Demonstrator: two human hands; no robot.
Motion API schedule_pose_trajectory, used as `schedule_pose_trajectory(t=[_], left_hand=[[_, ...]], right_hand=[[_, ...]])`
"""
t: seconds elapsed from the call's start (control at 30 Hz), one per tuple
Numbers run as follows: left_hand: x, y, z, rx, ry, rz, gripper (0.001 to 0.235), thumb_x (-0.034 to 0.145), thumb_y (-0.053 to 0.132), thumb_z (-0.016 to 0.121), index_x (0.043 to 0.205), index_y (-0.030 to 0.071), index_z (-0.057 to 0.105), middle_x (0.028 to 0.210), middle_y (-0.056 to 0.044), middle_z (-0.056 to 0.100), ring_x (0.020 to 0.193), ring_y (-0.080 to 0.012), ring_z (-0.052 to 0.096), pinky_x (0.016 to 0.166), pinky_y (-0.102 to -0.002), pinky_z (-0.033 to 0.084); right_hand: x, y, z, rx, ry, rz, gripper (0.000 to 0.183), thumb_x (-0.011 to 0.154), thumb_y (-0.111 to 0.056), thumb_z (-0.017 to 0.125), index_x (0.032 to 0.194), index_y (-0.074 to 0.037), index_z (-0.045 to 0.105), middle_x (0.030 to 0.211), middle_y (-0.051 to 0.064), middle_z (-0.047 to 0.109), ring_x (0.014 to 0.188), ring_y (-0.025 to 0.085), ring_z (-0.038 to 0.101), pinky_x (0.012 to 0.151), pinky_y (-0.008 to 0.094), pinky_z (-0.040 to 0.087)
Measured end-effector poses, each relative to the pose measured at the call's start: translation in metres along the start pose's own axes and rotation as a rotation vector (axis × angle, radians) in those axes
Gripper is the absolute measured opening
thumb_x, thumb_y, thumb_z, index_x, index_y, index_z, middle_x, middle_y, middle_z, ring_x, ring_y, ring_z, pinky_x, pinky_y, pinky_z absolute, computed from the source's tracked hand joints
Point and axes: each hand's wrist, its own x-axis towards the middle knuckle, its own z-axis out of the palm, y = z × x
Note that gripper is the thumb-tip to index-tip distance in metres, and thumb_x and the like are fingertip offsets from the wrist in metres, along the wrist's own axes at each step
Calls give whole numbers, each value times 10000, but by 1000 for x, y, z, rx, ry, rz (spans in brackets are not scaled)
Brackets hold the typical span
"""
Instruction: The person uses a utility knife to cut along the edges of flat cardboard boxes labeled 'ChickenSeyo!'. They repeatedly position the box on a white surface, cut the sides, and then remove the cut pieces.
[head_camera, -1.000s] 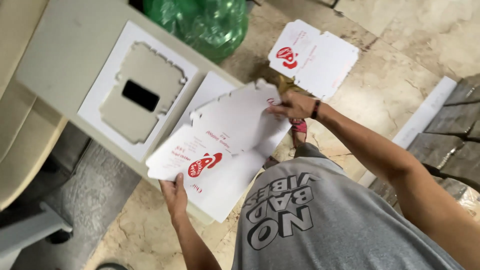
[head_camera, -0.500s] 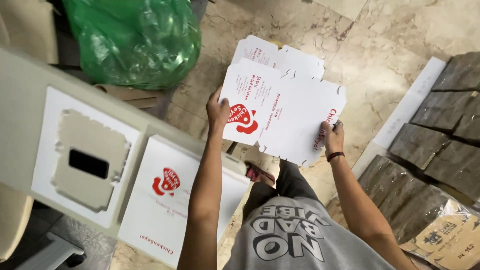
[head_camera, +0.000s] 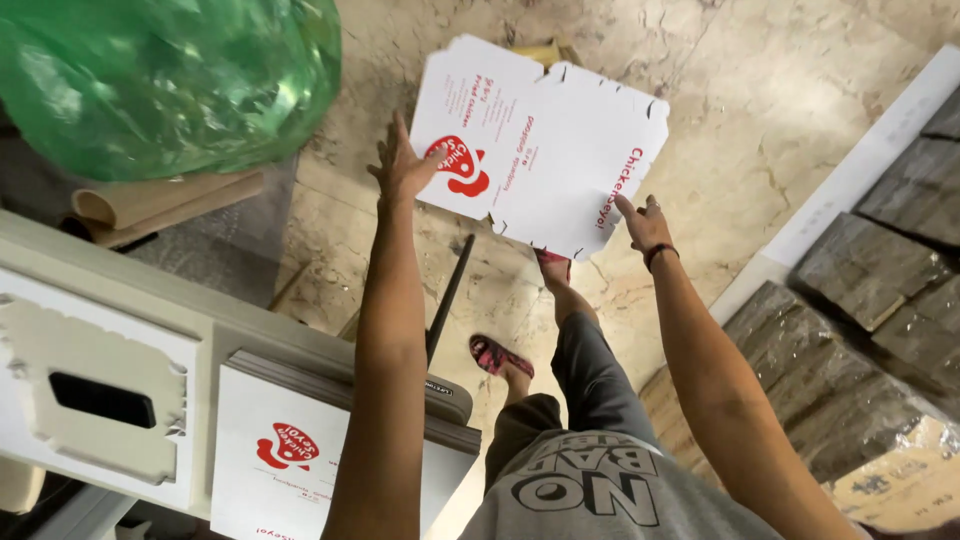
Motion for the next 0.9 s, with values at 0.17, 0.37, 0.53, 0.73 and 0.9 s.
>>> schedule_pose_trajectory(t=[0.17, 0.37, 0.53, 0.73, 0.9], left_hand=[[38, -13, 26, -135, 3, 5, 879, 911, 492, 728, 1635, 254, 290, 1666, -110, 371, 1539, -345, 333, 1281, -528, 256], [37, 22, 10, 34, -66, -91, 892, 900, 377, 682, 1635, 295, 183, 1425, -89, 576, 1194, -289, 621, 846, -460, 583], [16, 33, -7, -31, -76, -85, 982, 925, 380, 695, 1629, 321, 14, 1655, -96, 291, 1407, -371, 357, 1016, -602, 334], [-95, 23, -6, -466, 423, 179, 998, 924, 141, 730, 1645, 180, 40, 1673, -249, 277, 1472, -457, 411, 1167, -608, 379], [-316, -10, 6, -274, 759, 477, 770, 922, 180, 707, 1606, 56, 379, 1598, -243, 432, 1450, -454, 434, 1171, -658, 318]], right_hand=[[-14, -34, 20, 78, 26, -18, 946, 993, -483, 763, 1623, -54, 204, 1445, 221, 577, 1309, 369, 595, 943, 598, 553], [-36, -73, 30, 126, 98, 114, 300, 878, -222, 681, 1051, -106, 466, 971, 64, 572, 862, 190, 576, 751, 339, 521], [-24, -62, 13, 19, 66, 120, 723, 869, -409, 687, 1379, -45, 326, 1319, 138, 501, 1198, 263, 511, 986, 404, 441], [-37, 5, -14, -138, 257, -241, 760, 951, -497, 650, 1457, 35, 455, 1413, 283, 524, 1340, 392, 504, 1129, 497, 394], [-181, -1, -5, -374, 78, -536, 428, 1056, -393, 670, 1170, 15, 732, 972, 238, 733, 1002, 405, 701, 856, 541, 552]])
